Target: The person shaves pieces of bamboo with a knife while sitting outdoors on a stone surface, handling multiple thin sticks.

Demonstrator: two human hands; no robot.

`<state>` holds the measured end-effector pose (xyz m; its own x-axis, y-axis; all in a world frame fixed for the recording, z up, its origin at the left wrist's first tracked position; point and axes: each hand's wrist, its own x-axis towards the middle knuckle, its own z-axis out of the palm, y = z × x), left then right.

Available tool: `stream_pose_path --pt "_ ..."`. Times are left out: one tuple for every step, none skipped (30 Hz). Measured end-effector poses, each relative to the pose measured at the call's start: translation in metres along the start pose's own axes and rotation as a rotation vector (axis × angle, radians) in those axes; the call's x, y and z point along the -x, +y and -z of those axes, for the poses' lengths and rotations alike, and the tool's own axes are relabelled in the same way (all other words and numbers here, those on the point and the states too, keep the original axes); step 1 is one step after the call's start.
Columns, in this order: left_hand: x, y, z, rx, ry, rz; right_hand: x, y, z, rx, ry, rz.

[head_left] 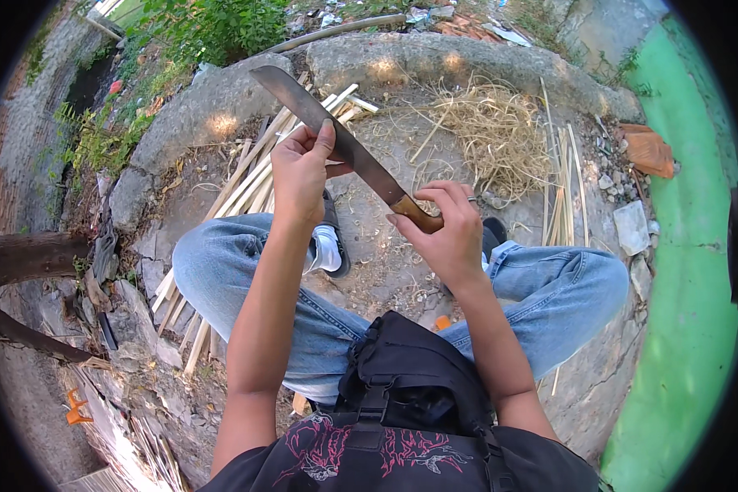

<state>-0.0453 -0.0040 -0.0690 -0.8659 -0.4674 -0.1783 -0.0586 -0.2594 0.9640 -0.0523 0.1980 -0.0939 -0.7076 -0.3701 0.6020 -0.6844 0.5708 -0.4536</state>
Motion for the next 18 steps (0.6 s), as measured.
stream_pose_path --pt "-0.002 0.002 0.003 0.014 -0.007 -0.029 0.001 -0.001 0.004 -0.206 -0.169 -0.202" --pt "-0.003 0.003 0.005 0.03 -0.017 -0.057 0.001 -0.001 0.008 -0.408 -0.338 -0.405" --pt "-0.003 0.005 0.006 0.052 -0.025 -0.065 0.0 0.0 0.011 -0.408 -0.34 -0.405" --pt "-0.003 0.005 0.008 0.053 -0.023 -0.063 0.0 0.002 0.013 -0.465 -0.43 -0.465" --pt "-0.004 0.004 0.011 0.067 -0.072 -0.092 0.0 0.003 0.016 -0.523 -0.519 -0.527" --pt "-0.004 0.004 0.012 0.08 -0.121 -0.121 0.0 0.002 0.017 -0.523 -0.521 -0.529" --pt "-0.004 0.005 0.012 0.094 -0.141 -0.133 0.001 0.0 0.019 -0.554 -0.458 -0.503" --pt "-0.005 0.005 0.013 0.092 -0.14 -0.133 0.001 -0.001 0.019 -0.586 -0.394 -0.476" --pt "-0.006 0.005 0.014 0.161 -0.18 -0.16 0.002 0.0 0.019 -0.588 -0.393 -0.477" --pt "-0.006 0.006 0.015 0.229 -0.22 -0.187 0.004 0.001 0.018 -0.547 -0.31 -0.38" --pt "-0.006 0.007 0.014 0.253 -0.245 -0.193 0.005 0.0 0.017 -0.502 -0.224 -0.283" --pt "-0.006 0.007 0.014 0.251 -0.248 -0.192 0.006 -0.001 0.017 -0.502 -0.221 -0.285" --pt "-0.007 0.006 0.014 0.247 -0.255 -0.193 0.007 -0.004 0.017 -0.519 -0.186 -0.267" --pt "-0.007 0.006 0.014 0.246 -0.262 -0.193 0.008 -0.006 0.017 -0.533 -0.152 -0.25" --pt "-0.008 0.006 0.012 0.248 -0.266 -0.191 0.008 -0.006 0.019 -0.529 -0.15 -0.252" --pt "-0.01 0.006 0.01 0.238 -0.272 -0.199 0.006 -0.007 0.023 -0.504 -0.178 -0.244" --pt "-0.01 0.007 0.008 0.225 -0.276 -0.205 0.006 -0.007 0.025 -0.483 -0.207 -0.238" --pt "-0.009 0.008 0.006 0.225 -0.279 -0.203 0.006 -0.006 0.026 -0.482 -0.206 -0.241"
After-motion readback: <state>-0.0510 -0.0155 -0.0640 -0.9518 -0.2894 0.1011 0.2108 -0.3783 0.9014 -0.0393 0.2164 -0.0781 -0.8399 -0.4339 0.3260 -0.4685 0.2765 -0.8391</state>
